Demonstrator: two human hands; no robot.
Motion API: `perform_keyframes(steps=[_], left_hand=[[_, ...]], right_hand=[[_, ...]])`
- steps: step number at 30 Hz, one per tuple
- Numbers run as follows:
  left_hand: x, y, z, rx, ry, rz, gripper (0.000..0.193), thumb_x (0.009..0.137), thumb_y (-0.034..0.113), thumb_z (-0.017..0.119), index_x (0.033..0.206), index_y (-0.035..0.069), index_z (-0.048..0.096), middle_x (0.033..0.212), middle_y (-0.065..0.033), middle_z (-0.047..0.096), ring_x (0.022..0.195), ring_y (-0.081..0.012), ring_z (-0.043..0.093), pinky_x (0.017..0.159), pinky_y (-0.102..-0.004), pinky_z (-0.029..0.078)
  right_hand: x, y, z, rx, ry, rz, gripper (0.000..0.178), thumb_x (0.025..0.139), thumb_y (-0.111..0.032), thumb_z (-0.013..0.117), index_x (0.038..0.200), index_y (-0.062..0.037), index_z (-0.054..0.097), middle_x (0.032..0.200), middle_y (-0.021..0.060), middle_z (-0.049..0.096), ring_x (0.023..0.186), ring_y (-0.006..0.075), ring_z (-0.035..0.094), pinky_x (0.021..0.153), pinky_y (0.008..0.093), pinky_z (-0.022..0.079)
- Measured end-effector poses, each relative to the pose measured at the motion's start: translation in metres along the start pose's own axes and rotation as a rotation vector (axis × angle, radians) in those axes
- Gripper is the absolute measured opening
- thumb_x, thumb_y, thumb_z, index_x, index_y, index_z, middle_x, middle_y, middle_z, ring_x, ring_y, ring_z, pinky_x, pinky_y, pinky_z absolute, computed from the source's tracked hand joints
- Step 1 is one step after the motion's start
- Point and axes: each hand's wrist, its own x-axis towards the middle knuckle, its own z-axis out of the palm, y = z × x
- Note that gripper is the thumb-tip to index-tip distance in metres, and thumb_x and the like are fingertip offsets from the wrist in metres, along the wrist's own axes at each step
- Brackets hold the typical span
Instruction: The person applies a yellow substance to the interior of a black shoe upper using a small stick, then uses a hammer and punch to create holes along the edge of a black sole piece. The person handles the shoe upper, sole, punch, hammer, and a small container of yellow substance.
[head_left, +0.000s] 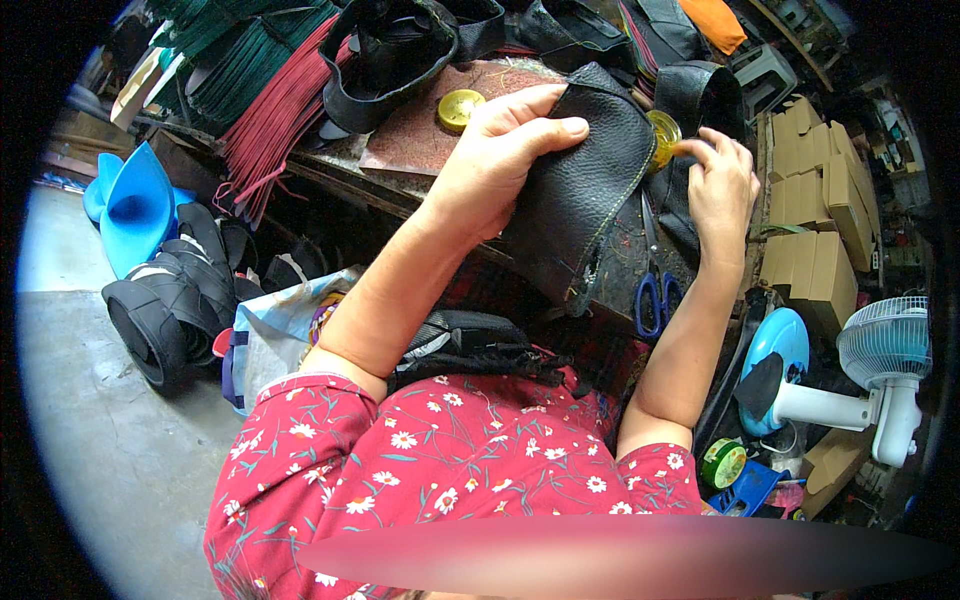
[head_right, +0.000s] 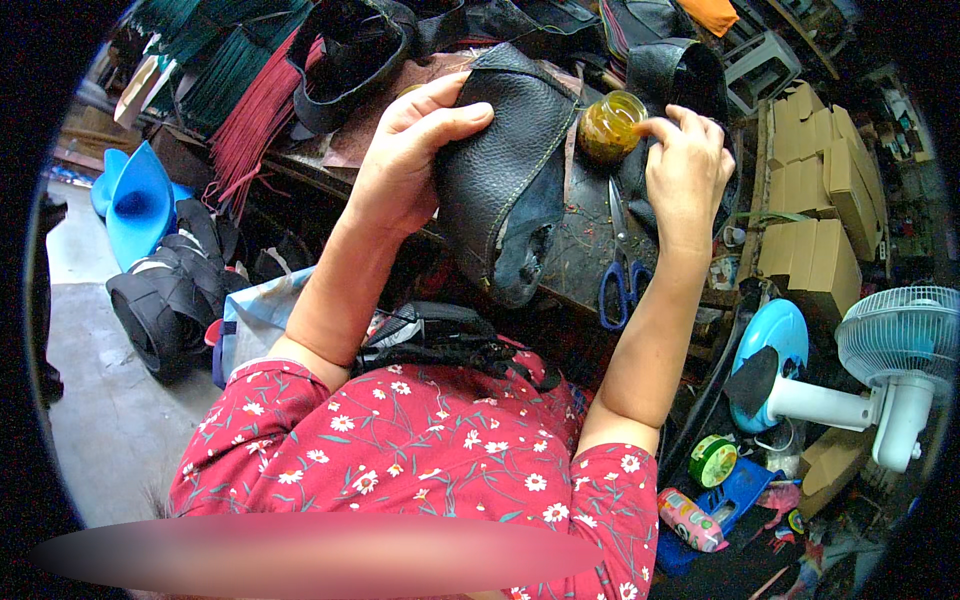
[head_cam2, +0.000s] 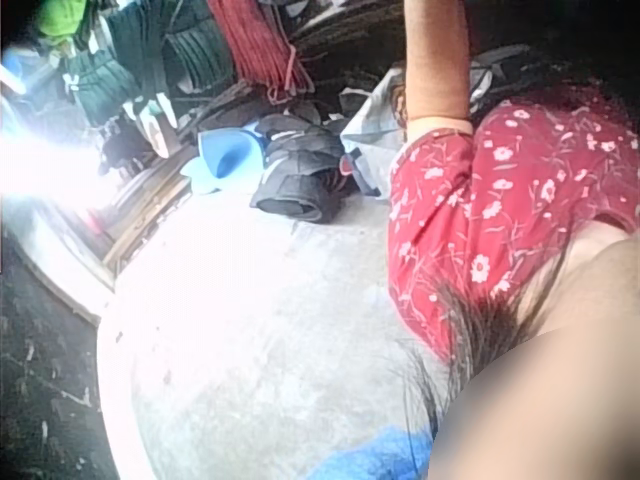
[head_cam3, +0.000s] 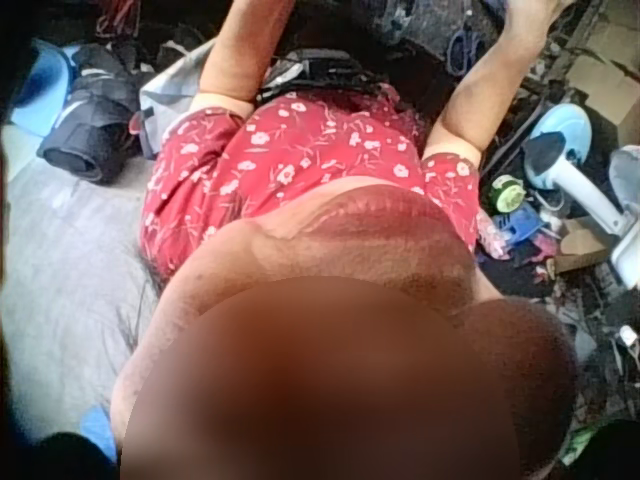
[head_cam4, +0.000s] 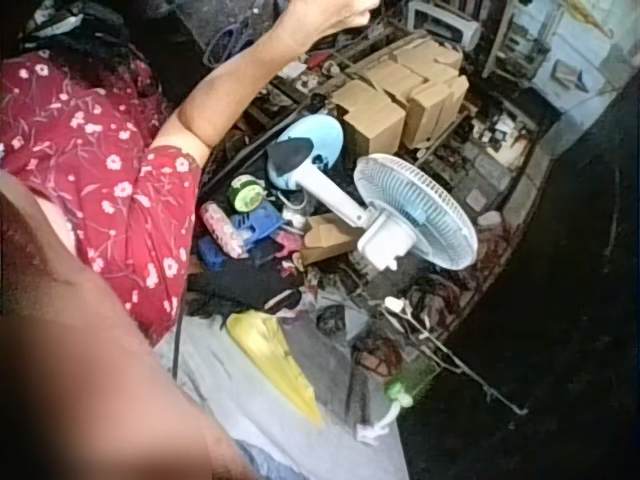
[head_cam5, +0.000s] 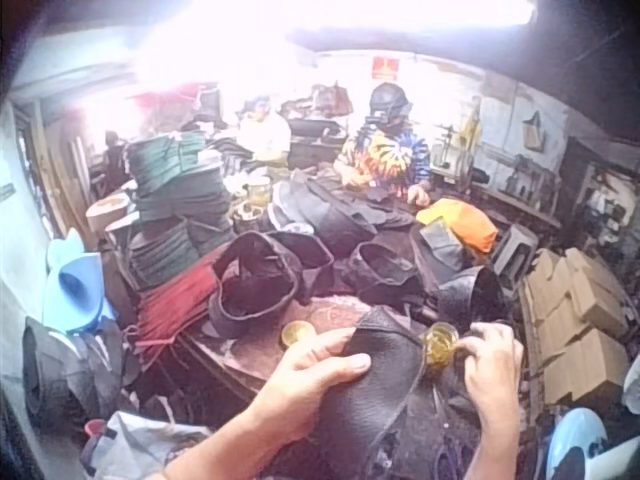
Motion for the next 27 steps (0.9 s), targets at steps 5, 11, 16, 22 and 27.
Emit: perform_keyframes(steps=[5,11,16,22,27], left_hand=[[0.003,-0.005,0.007,0.01,0.02,-0.001,0.027,0.092,0.006,0.059,0.117,-0.004,0.063,0.104,-0.0065,0.07,0.089,-0.0101,0.065,0.082,-0.0235,0.052],[0.003,-0.008,0.014,0.022,0.027,0.07,0.026,0.093,0.006,0.058,0.116,-0.004,0.063,0.103,-0.0061,0.07,0.088,-0.0096,0.064,0.08,-0.0226,0.052],[0.004,-0.006,0.015,0.058,0.017,0.057,0.026,0.093,0.007,0.058,0.116,-0.004,0.063,0.101,-0.006,0.07,0.086,-0.0097,0.065,0.079,-0.0226,0.052],[0.003,-0.01,0.018,0.068,0.015,0.043,0.024,0.093,0.007,0.057,0.114,-0.004,0.064,0.1,-0.0061,0.07,0.085,-0.0092,0.064,0.077,-0.0227,0.052],[0.005,-0.011,0.018,0.105,0.039,0.033,0.022,0.093,0.006,0.057,0.111,-0.004,0.065,0.097,-0.0055,0.07,0.083,-0.0084,0.064,0.075,-0.0223,0.052]], right_hand=[[-0.017,-0.026,-0.042,0.947,0.116,0.053,0.038,0.078,0.002,0.051,0.108,-0.0069,0.072,0.123,0.0076,0.063,0.115,0.0211,0.056,0.098,0.0309,0.041],[-0.042,-0.07,-0.047,1.264,0.017,0.126,0.045,0.08,0.005,0.055,0.124,0.0002,0.063,0.122,0.0094,0.058,0.111,0.018,0.055,0.097,0.029,0.041],[-0.047,-0.072,-0.04,1.317,0.076,0.156,0.046,0.083,0.004,0.054,0.129,-0.0006,0.06,0.12,0.0068,0.057,0.097,0.0138,0.054,0.093,0.0261,0.043],[-0.049,-0.083,-0.039,1.722,-0.074,0.315,0.053,0.087,0.0,0.053,0.14,-0.0005,0.05,0.122,0.0062,0.057,0.094,0.0103,0.053,0.091,0.0242,0.043],[-0.051,-0.083,-0.033,1.947,-0.082,0.4,0.055,0.084,-0.003,0.049,0.139,0.0041,0.049,0.132,0.0108,0.057,0.092,0.0136,0.055,0.088,0.0258,0.045]])
